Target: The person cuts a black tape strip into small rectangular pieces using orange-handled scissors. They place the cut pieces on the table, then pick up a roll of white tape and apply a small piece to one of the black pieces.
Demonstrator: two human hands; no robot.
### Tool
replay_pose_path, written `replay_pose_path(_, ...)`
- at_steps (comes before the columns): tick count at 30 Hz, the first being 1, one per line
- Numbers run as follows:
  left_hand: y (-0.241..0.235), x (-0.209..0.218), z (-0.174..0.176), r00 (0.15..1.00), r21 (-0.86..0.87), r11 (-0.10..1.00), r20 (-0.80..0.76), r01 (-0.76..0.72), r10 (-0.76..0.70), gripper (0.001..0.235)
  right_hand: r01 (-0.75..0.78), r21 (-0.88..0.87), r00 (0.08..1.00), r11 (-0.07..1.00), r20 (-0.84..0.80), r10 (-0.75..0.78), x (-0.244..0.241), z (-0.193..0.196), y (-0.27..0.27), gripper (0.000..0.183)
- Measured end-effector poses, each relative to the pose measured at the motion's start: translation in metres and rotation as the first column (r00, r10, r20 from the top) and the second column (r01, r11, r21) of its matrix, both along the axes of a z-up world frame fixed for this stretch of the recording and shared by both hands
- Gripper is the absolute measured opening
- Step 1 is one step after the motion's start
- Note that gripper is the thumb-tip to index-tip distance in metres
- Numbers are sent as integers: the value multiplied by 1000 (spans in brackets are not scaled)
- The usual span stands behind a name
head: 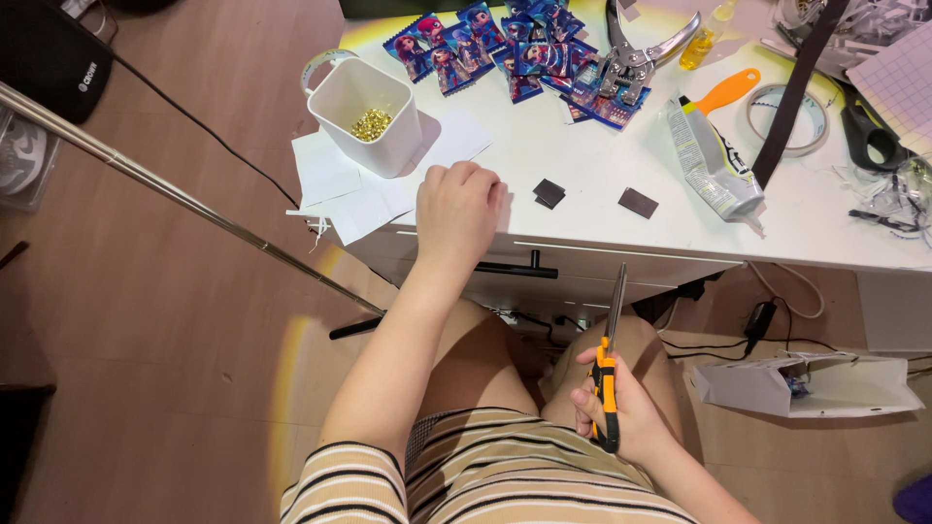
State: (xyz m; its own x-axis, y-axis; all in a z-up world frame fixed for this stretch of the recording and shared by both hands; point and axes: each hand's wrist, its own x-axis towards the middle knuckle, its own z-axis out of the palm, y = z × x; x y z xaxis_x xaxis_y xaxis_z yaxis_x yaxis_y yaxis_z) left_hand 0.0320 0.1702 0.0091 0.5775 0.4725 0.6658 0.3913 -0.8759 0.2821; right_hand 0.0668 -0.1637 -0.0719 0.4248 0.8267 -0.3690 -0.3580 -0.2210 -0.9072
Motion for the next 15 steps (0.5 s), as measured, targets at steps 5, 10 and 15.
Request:
replay_pose_path(5, -7, 23, 22, 976, -19, 995, -192, 102, -104, 21, 26, 1, 998, 1000, -51, -26, -1, -2, -1, 44)
replay_pose_path(10, -11, 49, 10, 905, 73, 971, -385, 227, -182, 34, 40, -42, 998, 998, -47, -42, 0, 1, -3, 44)
replay_pose_path(15, -1, 58, 8, 870, -66, 976, -443, 210, -217, 36, 58, -17, 997, 998, -59, -59, 3, -5, -9, 45)
